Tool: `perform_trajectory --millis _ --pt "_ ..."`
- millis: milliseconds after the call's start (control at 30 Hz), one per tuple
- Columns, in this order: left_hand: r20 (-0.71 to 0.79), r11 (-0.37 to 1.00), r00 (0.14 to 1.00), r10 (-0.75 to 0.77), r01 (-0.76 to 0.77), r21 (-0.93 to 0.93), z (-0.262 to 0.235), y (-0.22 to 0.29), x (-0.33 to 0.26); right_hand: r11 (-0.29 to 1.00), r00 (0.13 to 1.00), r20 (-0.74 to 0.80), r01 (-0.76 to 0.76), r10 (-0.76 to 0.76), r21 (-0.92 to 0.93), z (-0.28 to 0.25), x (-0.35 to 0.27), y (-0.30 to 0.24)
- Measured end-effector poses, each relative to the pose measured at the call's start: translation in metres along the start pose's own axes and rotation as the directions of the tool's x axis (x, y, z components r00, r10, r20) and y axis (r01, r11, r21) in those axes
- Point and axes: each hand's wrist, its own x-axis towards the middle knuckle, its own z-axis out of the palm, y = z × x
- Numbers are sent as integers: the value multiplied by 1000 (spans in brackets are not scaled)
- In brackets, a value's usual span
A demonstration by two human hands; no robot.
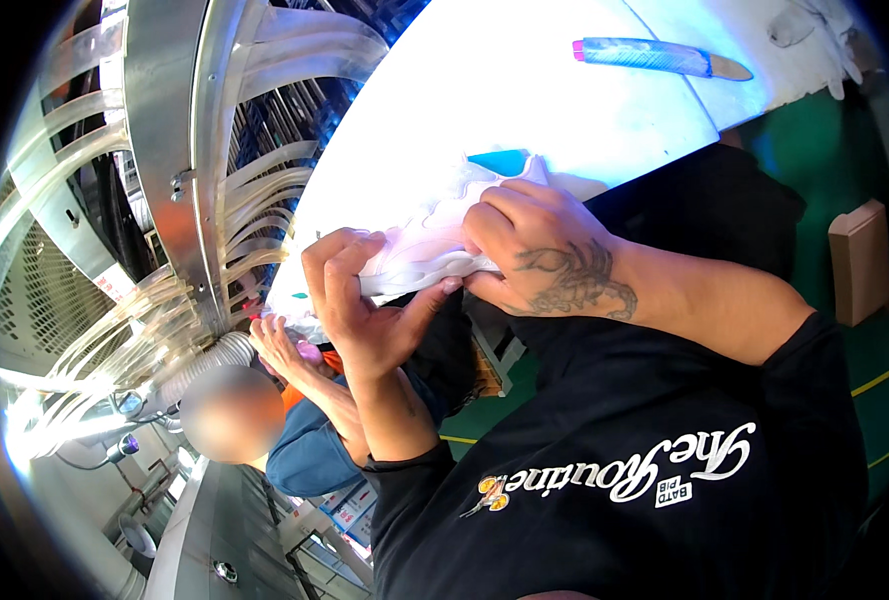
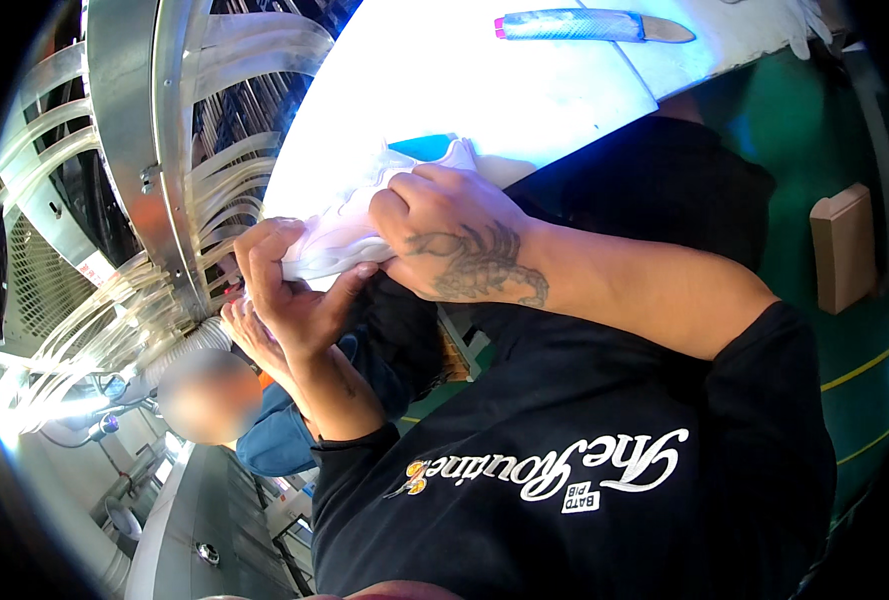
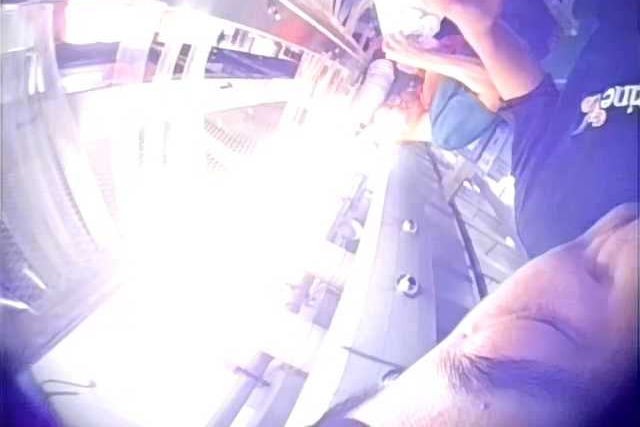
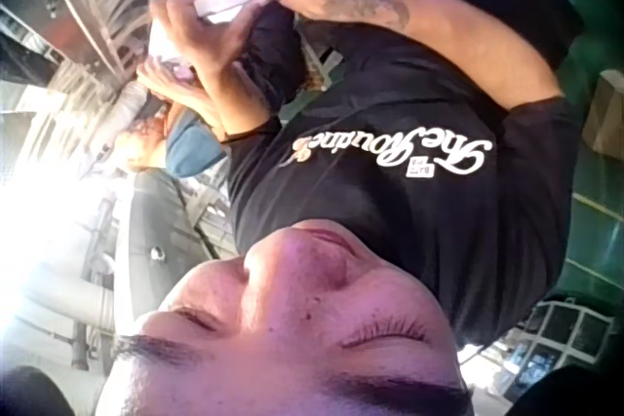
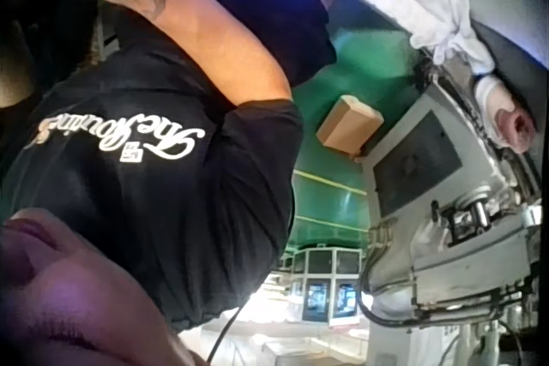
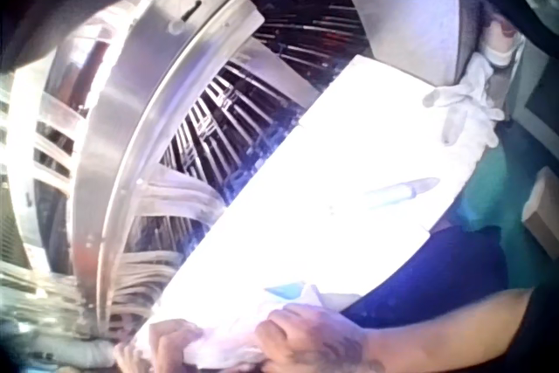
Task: The person assembles a white sneaker by hand, inserting a teal insole into the shoe and pressing down on the upper to shape it. They then use a blue utility knife to trim excess material from the shoe's opening and continue to adjust the fit of the components.
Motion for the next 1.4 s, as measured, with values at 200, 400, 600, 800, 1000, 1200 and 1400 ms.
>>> perform_trajectory --millis 200,400,600,800,1000,1200,1400 --pt "33 983 982 -184 183 8 5 -2 -10 999 992 117 -44 47 -25 -4 10 1" --pt "-3 950 951 -308 308 49 23 9 -23 988 985 73 -154 155 -22 10 15 -2" --pt "-106 908 908 -405 413 69 42 9 -22 989 987 107 -106 117 -99 12 20 -5" --pt "-178 934 919 -351 357 -3 45 9 -26 993 997 3 -82 82 -81 13 13 -6" --pt "-252 974 946 -202 167 -151 42 4 -47 995 996 -89 0 -9 -102 16 -7 -7" --pt "-297 979 934 -200 205 -14 50 13 -53 990 992 -113 39 -55 -137 19 -11 -2" --pt "-352 937 892 -282 178 -300 48 22 -52 996 997 -78 19 -26 -88 10 -11 -4"
